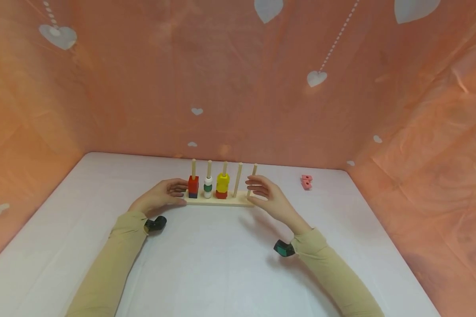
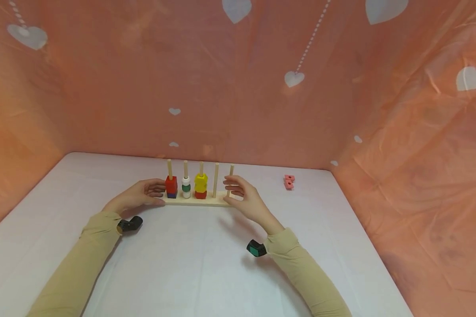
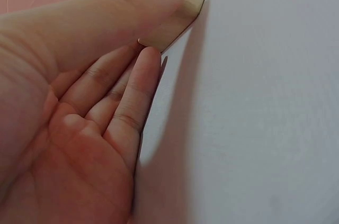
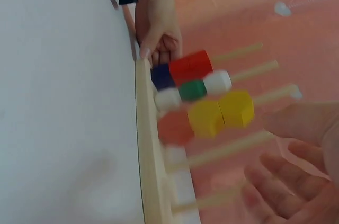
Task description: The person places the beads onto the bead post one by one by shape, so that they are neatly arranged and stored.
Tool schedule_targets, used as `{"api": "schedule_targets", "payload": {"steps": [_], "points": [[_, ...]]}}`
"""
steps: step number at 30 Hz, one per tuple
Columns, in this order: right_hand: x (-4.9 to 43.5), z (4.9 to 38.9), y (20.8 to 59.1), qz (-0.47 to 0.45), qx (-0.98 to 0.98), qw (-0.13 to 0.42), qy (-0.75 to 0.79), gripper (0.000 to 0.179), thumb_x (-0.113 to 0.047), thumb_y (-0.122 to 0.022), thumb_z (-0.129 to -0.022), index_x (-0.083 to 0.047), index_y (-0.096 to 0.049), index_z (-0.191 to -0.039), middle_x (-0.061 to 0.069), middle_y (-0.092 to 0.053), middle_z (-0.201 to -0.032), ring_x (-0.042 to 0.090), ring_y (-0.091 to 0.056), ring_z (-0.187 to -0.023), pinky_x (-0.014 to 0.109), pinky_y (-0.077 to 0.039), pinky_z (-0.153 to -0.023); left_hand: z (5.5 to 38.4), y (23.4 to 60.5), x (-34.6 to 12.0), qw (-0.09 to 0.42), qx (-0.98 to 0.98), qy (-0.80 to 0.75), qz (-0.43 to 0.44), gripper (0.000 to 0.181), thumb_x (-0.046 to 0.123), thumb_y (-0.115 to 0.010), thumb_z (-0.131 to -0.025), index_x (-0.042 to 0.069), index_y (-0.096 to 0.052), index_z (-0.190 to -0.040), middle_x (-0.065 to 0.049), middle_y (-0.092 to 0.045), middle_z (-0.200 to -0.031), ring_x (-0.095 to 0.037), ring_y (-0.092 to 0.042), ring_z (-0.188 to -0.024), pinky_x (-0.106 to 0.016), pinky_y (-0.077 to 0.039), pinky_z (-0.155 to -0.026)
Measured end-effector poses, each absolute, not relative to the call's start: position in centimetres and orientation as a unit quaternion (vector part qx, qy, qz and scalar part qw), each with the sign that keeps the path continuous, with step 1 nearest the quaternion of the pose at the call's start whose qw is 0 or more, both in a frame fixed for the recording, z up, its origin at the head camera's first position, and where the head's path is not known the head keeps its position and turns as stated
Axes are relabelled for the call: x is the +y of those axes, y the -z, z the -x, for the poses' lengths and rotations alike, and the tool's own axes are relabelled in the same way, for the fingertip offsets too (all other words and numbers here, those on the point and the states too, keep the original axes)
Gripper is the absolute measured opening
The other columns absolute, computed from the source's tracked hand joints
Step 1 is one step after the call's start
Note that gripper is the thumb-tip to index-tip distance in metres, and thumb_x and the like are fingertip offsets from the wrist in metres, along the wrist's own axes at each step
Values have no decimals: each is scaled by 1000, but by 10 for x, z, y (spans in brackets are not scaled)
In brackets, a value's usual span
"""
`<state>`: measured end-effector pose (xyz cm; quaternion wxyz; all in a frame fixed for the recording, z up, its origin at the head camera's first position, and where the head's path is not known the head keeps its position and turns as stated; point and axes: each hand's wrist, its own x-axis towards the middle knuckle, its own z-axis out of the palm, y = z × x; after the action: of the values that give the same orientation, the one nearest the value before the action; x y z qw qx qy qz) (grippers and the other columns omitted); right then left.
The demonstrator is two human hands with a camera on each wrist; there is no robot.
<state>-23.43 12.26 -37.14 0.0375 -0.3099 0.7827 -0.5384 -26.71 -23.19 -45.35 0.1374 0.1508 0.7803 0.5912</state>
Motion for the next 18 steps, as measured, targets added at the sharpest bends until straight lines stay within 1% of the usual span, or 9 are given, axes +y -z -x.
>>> {"api": "schedule_targets", "payload": {"steps": [4,6,12,18], "points": [[146,236,377,300,788,32,538,50,11,-63,-85,13,-43,-131,34,-50,-125,51,-48,-116,58,-37,-100,267,453,-232,135,786,-583,-155,63,8,-75,-83,-1,-43,-137,-21,-47,-137,-36,-45,-125,-46,-36,-106],[160,241,381,288,796,21,532,49,12,-63,-85,13,-43,-130,35,-50,-123,52,-48,-115,58,-38,-99,268,452,-232,134,789,-580,-152,63,8,-75,-82,0,-44,-137,-20,-48,-137,-35,-46,-125,-46,-36,-106],[209,264,402,231,818,-46,524,47,10,-64,-86,13,-46,-129,35,-52,-121,46,-51,-114,55,-41,-97,269,452,-232,136,783,-588,-152,64,7,-75,-82,-1,-44,-137,-21,-47,-137,-36,-45,-125,-47,-35,-106],[255,288,422,143,849,-112,497,45,1,-66,-88,8,-49,-129,29,-54,-124,40,-52,-115,51,-40,-100,268,455,-232,137,779,-594,-145,64,6,-75,-81,0,-44,-137,-20,-48,-137,-35,-46,-125,-46,-36,-105]]}}
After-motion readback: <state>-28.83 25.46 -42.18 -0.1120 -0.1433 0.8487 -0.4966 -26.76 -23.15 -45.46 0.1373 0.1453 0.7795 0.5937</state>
